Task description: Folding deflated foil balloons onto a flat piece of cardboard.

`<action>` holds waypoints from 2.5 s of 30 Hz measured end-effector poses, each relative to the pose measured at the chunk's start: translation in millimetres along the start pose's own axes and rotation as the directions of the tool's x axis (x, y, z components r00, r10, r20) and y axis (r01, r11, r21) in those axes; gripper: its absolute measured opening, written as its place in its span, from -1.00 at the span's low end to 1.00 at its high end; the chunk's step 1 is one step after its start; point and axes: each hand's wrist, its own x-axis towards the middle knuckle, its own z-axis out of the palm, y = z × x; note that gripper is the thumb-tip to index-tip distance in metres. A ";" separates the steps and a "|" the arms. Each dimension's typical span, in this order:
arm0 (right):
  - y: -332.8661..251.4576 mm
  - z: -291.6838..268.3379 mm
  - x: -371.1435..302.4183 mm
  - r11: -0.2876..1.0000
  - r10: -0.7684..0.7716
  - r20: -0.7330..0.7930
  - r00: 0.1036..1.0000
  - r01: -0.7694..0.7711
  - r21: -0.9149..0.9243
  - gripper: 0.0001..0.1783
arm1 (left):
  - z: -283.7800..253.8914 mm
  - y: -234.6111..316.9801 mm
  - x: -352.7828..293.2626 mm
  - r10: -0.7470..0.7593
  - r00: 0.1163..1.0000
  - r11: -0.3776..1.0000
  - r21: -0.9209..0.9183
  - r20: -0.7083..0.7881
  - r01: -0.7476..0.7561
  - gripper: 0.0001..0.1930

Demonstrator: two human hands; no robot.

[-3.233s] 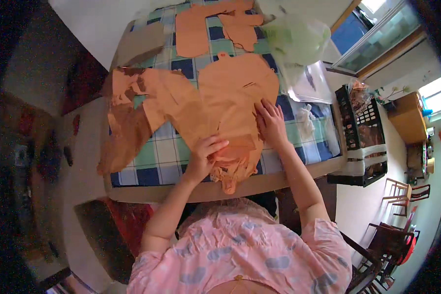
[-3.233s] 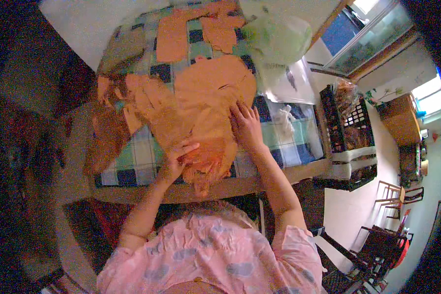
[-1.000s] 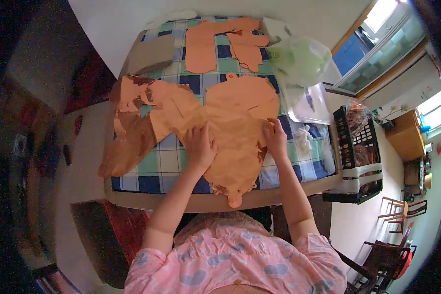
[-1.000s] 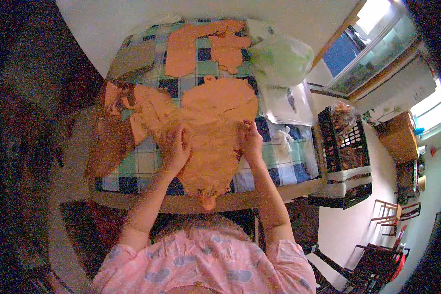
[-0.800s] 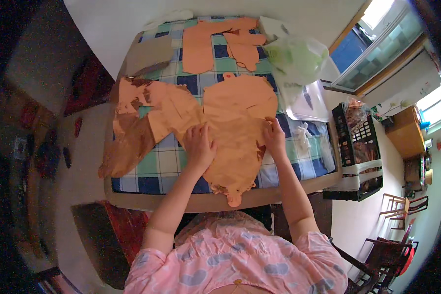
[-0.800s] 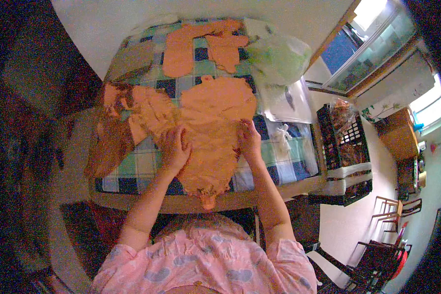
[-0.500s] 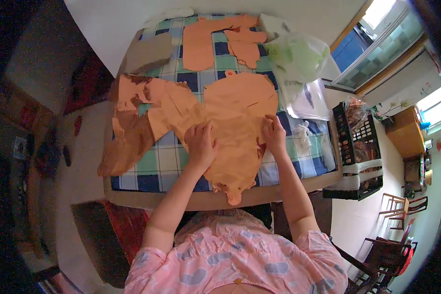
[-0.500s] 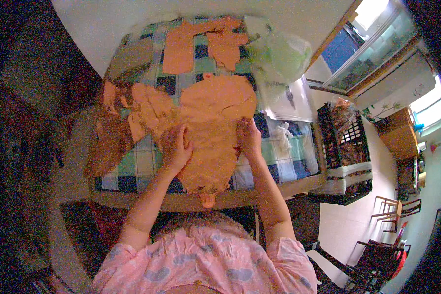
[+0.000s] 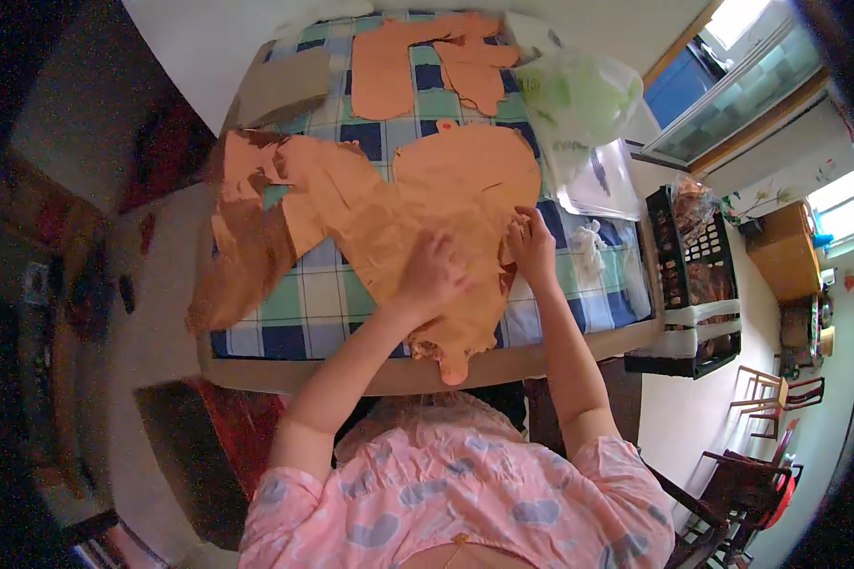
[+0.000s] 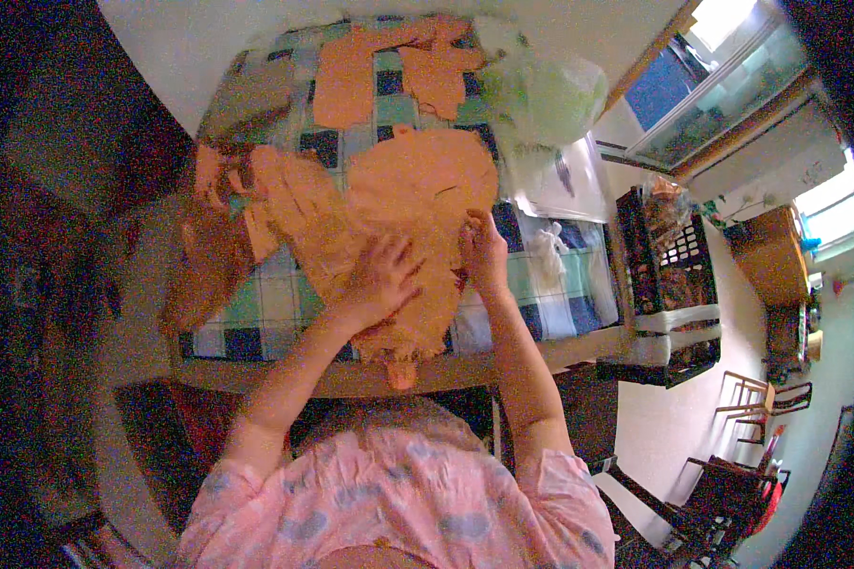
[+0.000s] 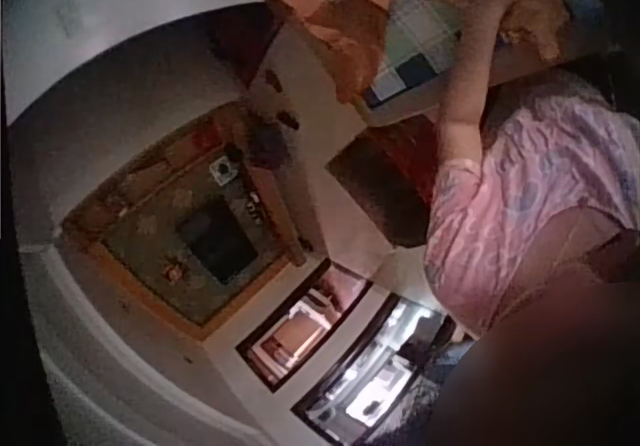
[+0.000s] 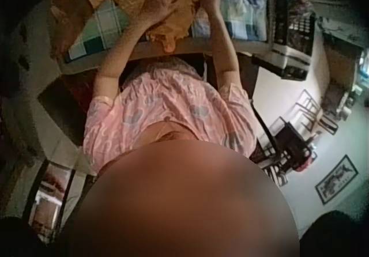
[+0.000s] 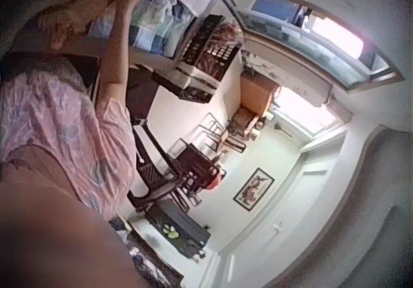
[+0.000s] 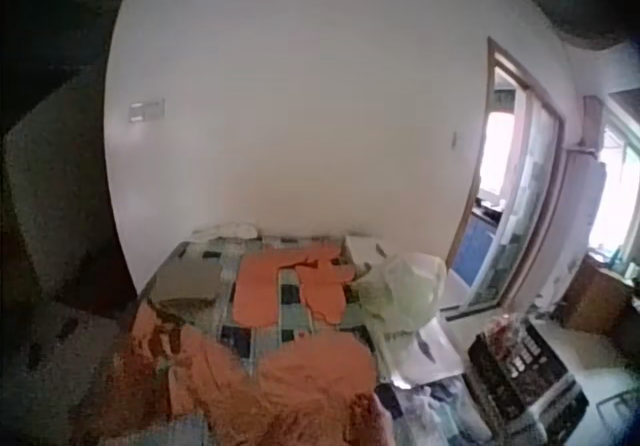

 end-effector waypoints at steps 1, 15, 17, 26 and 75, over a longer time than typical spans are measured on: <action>-0.5 -1.2 0.4 0.998 0.053 0.013 0.998 -0.054 0.035 -0.67 | 1.2 6.2 3.8 0.002 1.000 1.000 -0.002 0.001 -0.002 -0.47; 7.1 1.6 1.8 0.996 0.083 0.009 0.997 -0.083 0.018 -0.67 | 0.5 16.0 -8.2 -0.094 0.992 0.995 -0.012 0.079 0.096 -0.41; 7.4 2.3 1.4 0.997 0.063 0.001 0.998 -0.063 0.050 -0.67 | 0.0 15.3 -11.8 -0.094 0.993 0.996 0.007 0.068 0.094 -0.41; -4.2 -3.7 3.1 0.995 0.104 0.045 0.994 -0.104 0.005 -0.64 | -0.5 15.3 -19.6 -0.038 0.999 0.999 0.026 0.004 0.038 -0.47; -14.0 11.1 -44.9 0.767 -0.405 0.341 0.848 0.519 -0.377 -0.54 | 12.4 -12.3 27.2 -0.186 0.982 0.981 0.052 -0.016 0.187 -0.53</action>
